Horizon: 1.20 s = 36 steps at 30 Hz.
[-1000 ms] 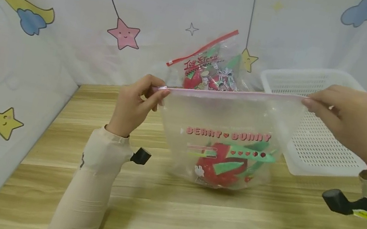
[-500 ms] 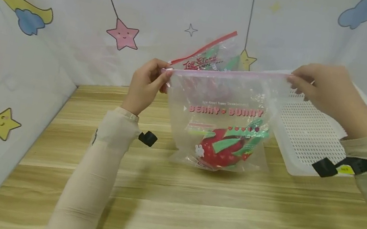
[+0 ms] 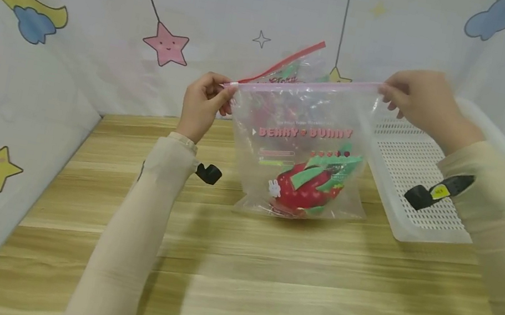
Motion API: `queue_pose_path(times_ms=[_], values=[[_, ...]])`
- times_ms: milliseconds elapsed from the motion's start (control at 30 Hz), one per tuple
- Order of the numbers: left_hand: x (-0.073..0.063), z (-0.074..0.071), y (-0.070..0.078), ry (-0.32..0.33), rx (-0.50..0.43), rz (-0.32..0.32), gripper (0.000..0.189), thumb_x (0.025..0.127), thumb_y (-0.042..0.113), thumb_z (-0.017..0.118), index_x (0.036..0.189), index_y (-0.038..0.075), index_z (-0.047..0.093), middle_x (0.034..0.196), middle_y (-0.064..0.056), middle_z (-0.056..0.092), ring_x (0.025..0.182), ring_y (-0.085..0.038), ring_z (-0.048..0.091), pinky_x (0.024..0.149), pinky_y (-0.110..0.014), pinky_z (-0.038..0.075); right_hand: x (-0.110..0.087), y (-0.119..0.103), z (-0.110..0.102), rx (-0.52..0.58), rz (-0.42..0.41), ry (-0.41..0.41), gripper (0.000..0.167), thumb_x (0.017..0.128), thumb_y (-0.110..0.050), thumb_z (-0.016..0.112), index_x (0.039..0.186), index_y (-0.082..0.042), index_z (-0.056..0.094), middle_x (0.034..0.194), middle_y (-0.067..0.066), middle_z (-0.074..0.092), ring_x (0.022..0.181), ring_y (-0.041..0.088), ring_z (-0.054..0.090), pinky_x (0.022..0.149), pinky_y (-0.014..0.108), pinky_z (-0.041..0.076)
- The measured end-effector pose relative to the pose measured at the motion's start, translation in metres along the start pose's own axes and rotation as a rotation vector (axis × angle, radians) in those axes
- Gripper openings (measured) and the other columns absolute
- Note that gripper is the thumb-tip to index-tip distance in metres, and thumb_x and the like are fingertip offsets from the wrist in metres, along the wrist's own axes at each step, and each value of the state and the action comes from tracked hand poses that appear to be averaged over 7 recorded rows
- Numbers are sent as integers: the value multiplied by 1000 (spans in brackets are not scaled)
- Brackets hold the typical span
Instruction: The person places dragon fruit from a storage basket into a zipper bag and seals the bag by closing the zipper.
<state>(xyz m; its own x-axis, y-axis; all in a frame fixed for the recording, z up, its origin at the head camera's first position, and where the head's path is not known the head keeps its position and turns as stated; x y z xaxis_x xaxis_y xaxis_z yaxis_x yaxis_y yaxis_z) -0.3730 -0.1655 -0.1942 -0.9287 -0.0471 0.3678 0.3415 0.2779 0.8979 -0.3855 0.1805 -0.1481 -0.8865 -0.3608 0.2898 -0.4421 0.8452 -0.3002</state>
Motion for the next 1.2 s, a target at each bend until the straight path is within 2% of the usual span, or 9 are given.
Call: queue_pose_path(times_ms=[100, 200, 300, 433, 567, 700, 800, 1033, 1200], values=[[1, 1, 1, 7, -5, -20, 18, 92, 11, 64, 103, -2, 61, 66, 4, 59, 51, -10, 55, 51, -17, 47, 7, 5, 7, 36, 39, -25, 33, 101, -25, 50, 105, 3, 67, 92, 23, 70, 58, 12, 61, 50, 16, 46], [1, 4, -1, 1, 0, -57, 15, 92, 11, 64, 101, 0, 61, 66, 3, 58, 50, -11, 55, 50, -18, 47, 13, 11, 15, 52, 72, -50, 33, 100, -25, 51, 109, 3, 67, 99, 25, 70, 67, 22, 66, 53, 19, 48], [3, 8, -10, -10, 16, -105, 12, 92, 12, 63, 101, 3, 61, 69, 3, 58, 51, -11, 56, 50, -20, 46, 16, 17, 24, 71, 113, -84, 35, 101, -28, 51, 114, 1, 65, 106, 25, 68, 81, 31, 68, 56, 21, 48], [5, 12, -18, -14, 48, -137, 14, 93, 14, 62, 103, 3, 60, 73, 2, 58, 54, -8, 56, 50, -23, 47, 19, 21, 32, 113, 166, -110, 38, 101, -31, 49, 118, 0, 63, 111, 26, 66, 87, 34, 67, 59, 23, 50], [11, 13, -28, -4, 54, -160, 16, 94, 14, 61, 105, 2, 58, 76, 2, 58, 55, -9, 55, 49, -21, 45, 21, 20, 35, 129, 183, -112, 39, 101, -30, 48, 121, 1, 62, 114, 26, 65, 88, 35, 67, 60, 25, 51], [20, 14, -50, 8, 25, -195, 14, 95, 17, 61, 104, 6, 57, 77, 3, 57, 56, -11, 56, 46, -18, 43, 24, 18, 37, 103, 178, -108, 39, 102, -28, 47, 123, 2, 60, 114, 26, 65, 88, 35, 67, 60, 26, 49], [23, 14, -61, 13, 21, -202, 16, 95, 20, 60, 104, 8, 57, 78, 4, 57, 55, -8, 55, 46, -19, 43, 25, 18, 40, 103, 185, -113, 39, 102, -27, 46, 125, 2, 58, 113, 27, 65, 86, 34, 67, 60, 26, 49], [26, 18, -67, -25, 73, -202, 23, 97, 25, 56, 111, 6, 54, 79, 3, 55, 55, -6, 53, 48, -21, 46, 27, 20, 47, 152, 221, -157, 45, 100, -24, 47, 136, 2, 47, 119, 30, 61, 84, 33, 67, 61, 28, 54], [27, 21, -69, -53, 113, -240, 30, 98, 22, 55, 121, 4, 50, 82, 2, 55, 56, -5, 53, 49, -19, 47, 28, 22, 52, 173, 243, -171, 47, 100, -23, 47, 141, 0, 41, 119, 29, 61, 87, 34, 66, 63, 30, 55]])
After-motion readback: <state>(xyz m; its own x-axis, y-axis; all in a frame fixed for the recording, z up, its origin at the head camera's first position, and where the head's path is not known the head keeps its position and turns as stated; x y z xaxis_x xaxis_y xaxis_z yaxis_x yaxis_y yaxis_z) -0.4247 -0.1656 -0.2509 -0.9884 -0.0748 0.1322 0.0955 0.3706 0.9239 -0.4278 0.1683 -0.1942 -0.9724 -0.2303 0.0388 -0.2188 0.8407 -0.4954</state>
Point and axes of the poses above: each hand's wrist, its own x-axis towards the middle knuckle, its own z-axis out of the palm, y = z × x, the point moved 7 cm from there along x, towards the middle knuckle
